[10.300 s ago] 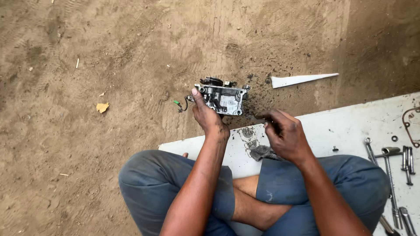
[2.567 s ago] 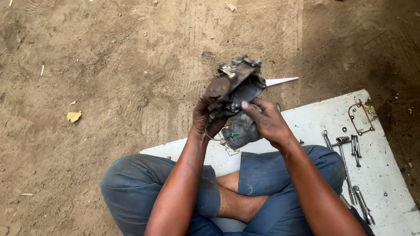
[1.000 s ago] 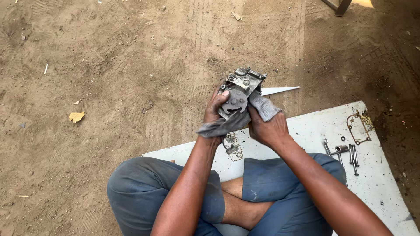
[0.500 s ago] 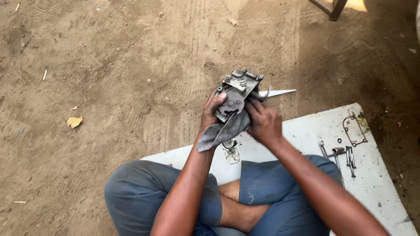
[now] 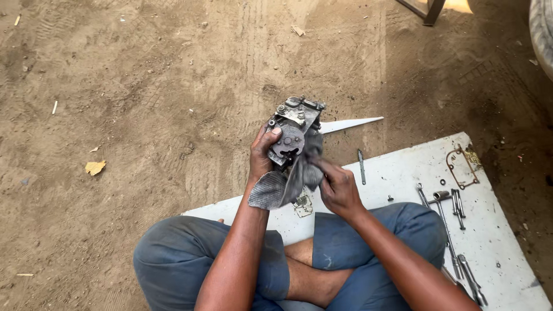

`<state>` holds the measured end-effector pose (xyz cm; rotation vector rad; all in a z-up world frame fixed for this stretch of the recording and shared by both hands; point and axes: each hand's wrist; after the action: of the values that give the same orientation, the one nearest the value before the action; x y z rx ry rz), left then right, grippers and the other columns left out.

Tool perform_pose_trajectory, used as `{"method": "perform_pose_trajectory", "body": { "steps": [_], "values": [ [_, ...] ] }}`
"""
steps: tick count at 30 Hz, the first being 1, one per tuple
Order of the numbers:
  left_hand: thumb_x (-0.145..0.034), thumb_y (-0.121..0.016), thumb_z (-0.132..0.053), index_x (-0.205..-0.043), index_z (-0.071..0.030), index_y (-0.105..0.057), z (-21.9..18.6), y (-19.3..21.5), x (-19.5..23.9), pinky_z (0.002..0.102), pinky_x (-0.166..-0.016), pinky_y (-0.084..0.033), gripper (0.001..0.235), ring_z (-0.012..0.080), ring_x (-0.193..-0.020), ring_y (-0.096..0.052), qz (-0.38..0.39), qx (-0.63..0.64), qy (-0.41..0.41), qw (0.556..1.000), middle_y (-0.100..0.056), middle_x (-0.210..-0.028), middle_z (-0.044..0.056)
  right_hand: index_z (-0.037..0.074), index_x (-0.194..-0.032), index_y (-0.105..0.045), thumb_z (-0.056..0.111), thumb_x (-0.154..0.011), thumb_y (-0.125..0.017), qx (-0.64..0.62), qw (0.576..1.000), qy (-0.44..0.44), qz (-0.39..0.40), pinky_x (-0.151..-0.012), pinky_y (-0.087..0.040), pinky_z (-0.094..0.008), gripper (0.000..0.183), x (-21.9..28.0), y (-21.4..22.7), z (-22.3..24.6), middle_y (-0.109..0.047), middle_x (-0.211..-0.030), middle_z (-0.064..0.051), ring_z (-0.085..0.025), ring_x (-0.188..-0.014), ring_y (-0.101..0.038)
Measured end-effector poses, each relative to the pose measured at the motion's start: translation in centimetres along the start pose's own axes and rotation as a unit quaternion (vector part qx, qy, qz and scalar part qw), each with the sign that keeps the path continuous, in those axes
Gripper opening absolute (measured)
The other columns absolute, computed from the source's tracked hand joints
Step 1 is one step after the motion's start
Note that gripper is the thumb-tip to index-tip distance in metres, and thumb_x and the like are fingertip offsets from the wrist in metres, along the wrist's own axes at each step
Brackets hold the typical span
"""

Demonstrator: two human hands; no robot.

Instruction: The person sits on the ground and scrubs a dirty metal engine part with a wire brush, removing grime from various surfaces. After scrubbing, the person wipes the part with a cloth to clean off the loosened dirt.

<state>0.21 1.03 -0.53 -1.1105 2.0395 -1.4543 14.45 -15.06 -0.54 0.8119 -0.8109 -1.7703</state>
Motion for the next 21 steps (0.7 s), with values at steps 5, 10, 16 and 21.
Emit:
{"method": "perform_pose_trajectory", "body": {
  "steps": [5, 10, 16, 21],
  "values": [
    [-0.087, -0.065, -0.035, -0.124, -0.001, -0.06, -1.7, -0.4, -0.4, 0.052, -0.085, -0.063, 0.05, 0.0322, -0.097, -0.073, -0.014, 0.067, 0.036, 0.997, -0.071, -0.11, 0.017, 0.01, -0.114, -0.07, 0.019, -0.097, -0.055, -0.457, 0.825, -0.315, -0.108, -0.072, -0.054, -0.043, 0.024, 3.3, 2.5, -2.1, -0.071, -0.092, -0.011, -0.023, -0.078, -0.067],
    [-0.091, -0.064, -0.034, -0.125, -0.001, -0.06, -1.1, -1.7, 0.3, 0.056, -0.092, -0.062, 0.048, 0.0329, -0.104, -0.071, 0.016, 0.107, 0.091, 0.99, -0.069, -0.116, 0.017, 0.012, -0.104, -0.071, 0.026, -0.096, -0.059, -0.35, 0.893, -0.19, -0.21, -0.068, -0.054, -0.043, 0.02, 1.2, 5.6, -0.9, -0.07, -0.085, -0.009, -0.024, -0.073, -0.066],
    [-0.1, -0.06, -0.037, -0.129, 0.0, -0.062, 1.3, 0.6, -0.3, 0.053, -0.092, -0.06, 0.048, 0.0329, -0.103, -0.069, 0.017, 0.024, 0.143, 0.989, -0.067, -0.119, 0.02, 0.016, -0.09, -0.072, 0.031, -0.091, -0.063, 0.388, 0.907, 0.16, 0.018, -0.061, -0.053, -0.045, 0.018, -5.1, 6.6, 1.1, -0.07, -0.073, -0.007, -0.026, -0.064, -0.065],
    [-0.095, -0.052, -0.041, -0.124, -0.006, -0.061, 2.2, 1.8, -0.8, 0.055, -0.088, -0.06, 0.045, 0.0342, -0.103, -0.07, -0.014, 0.07, 0.16, 0.985, -0.069, -0.118, 0.018, 0.02, -0.096, -0.073, 0.029, -0.093, -0.066, 0.432, 0.88, 0.148, 0.128, -0.041, -0.047, -0.043, 0.012, -8.9, 6.3, 1.3, -0.06, -0.051, -0.008, -0.024, -0.043, -0.059]
  ]
}}
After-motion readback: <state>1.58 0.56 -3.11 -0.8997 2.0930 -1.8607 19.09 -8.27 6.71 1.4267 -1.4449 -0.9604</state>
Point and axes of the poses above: each hand's wrist, its own x-axis away from the middle knuckle, its own y-axis out of the back of the hand, z = x × y
